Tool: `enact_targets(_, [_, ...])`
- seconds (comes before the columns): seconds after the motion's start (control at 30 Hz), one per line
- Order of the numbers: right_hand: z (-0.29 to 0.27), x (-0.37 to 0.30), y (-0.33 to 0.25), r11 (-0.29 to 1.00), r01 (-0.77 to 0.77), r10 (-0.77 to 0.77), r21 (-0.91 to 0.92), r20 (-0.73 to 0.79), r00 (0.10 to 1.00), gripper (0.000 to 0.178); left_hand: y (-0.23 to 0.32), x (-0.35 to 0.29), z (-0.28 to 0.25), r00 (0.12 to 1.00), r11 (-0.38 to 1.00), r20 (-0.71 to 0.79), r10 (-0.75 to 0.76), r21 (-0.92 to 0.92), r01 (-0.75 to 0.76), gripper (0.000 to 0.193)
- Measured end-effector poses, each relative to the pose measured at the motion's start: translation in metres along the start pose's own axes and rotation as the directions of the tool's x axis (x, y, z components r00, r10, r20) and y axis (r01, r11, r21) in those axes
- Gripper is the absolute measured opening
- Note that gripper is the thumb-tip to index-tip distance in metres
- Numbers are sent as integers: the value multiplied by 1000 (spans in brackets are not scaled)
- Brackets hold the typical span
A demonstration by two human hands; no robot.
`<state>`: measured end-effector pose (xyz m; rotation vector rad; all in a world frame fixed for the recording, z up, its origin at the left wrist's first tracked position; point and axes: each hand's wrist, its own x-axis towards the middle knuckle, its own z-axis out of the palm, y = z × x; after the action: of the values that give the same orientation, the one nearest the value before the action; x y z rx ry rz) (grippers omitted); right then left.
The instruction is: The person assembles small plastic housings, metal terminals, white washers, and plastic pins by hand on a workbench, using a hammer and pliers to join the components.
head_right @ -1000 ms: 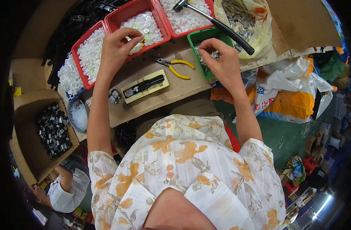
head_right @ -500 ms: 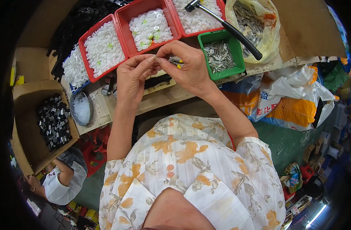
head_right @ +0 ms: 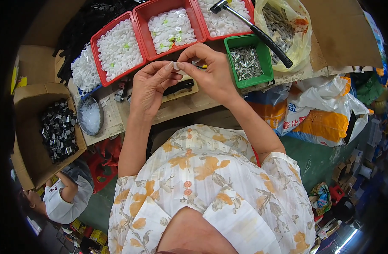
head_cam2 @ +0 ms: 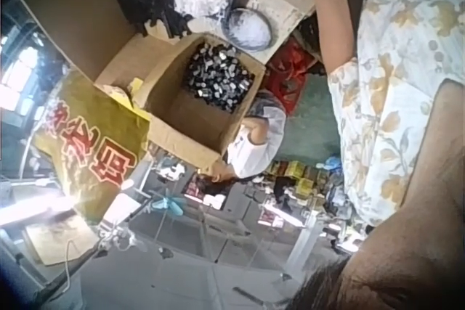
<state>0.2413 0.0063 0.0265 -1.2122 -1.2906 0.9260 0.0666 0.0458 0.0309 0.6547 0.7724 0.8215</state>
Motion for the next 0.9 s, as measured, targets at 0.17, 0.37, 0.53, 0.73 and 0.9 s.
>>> enact_targets(0.17, [0,-1,-4,966,-175,167,190,60,984,12,-6,1,-4,1000,999,16,-27,-40,28,18])
enact_targets(0.37, [5,-9,-6,972,162,-159,-171,32,987,15,-7,-4,-6,1000,999,5,-3,-49,4,19])
enact_targets(0.53, [11,-9,-3,933,243,-234,-266,62,970,14,-6,-24,-7,974,947,-126,189,285,-147,19])
enact_targets(0.73, [25,-17,18,878,322,-218,-355,301,928,10,-15,-51,-30,699,202,133,703,905,-375,15])
enact_targets(0.9, [33,-17,27,845,365,-231,-390,349,908,9,-32,-58,-43,612,-204,428,665,892,-402,17])
